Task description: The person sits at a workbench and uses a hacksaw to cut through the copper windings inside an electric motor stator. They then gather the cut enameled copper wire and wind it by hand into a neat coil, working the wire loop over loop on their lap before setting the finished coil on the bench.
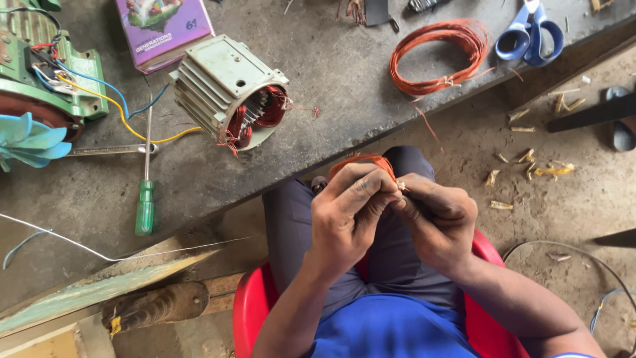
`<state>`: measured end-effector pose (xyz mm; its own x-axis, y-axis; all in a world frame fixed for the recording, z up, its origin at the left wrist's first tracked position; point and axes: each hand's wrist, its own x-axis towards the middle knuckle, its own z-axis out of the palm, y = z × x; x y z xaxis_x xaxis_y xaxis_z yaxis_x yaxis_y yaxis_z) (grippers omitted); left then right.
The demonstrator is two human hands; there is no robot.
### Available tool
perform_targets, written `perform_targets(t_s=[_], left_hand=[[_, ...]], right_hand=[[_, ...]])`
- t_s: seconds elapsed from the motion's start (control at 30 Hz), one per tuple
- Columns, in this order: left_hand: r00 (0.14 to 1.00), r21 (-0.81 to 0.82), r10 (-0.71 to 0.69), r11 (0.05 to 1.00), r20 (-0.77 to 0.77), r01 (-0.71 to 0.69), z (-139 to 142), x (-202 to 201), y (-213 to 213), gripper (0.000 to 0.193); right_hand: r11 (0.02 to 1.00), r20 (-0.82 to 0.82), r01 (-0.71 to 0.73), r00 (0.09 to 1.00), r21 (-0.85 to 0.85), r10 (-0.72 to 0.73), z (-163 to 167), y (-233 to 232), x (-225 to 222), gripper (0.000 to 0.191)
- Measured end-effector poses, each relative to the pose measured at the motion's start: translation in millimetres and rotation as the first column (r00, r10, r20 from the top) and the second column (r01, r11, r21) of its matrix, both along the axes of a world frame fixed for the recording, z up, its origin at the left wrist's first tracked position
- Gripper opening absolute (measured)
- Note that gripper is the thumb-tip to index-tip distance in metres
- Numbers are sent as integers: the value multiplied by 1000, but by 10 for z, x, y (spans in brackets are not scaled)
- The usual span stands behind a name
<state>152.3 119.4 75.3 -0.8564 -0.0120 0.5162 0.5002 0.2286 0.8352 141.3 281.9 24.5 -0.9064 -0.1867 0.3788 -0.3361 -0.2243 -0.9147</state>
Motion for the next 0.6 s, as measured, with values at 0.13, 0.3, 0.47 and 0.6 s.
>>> perform_targets(t_s=[0.13,0.3,0.47,0.6], left_hand=[[1000,4,15,1000,10,-15,-2,-5,-34,14],[974,-158,129,975,-188,-159,37,64,-144,14],[920,161,379,906,101,-391,-44,22,-182,29],[921,627,-192,776,339,-70,-153,-33,-256,38]], right_hand=[[1000,54,-19,998,-14,20,-64,-20,-9,20],[966,68,-138,985,-218,156,-105,8,-189,20],[823,-71,-295,952,-486,299,-236,63,-398,16],[766,6,-369,899,-527,437,-339,93,-485,11]])
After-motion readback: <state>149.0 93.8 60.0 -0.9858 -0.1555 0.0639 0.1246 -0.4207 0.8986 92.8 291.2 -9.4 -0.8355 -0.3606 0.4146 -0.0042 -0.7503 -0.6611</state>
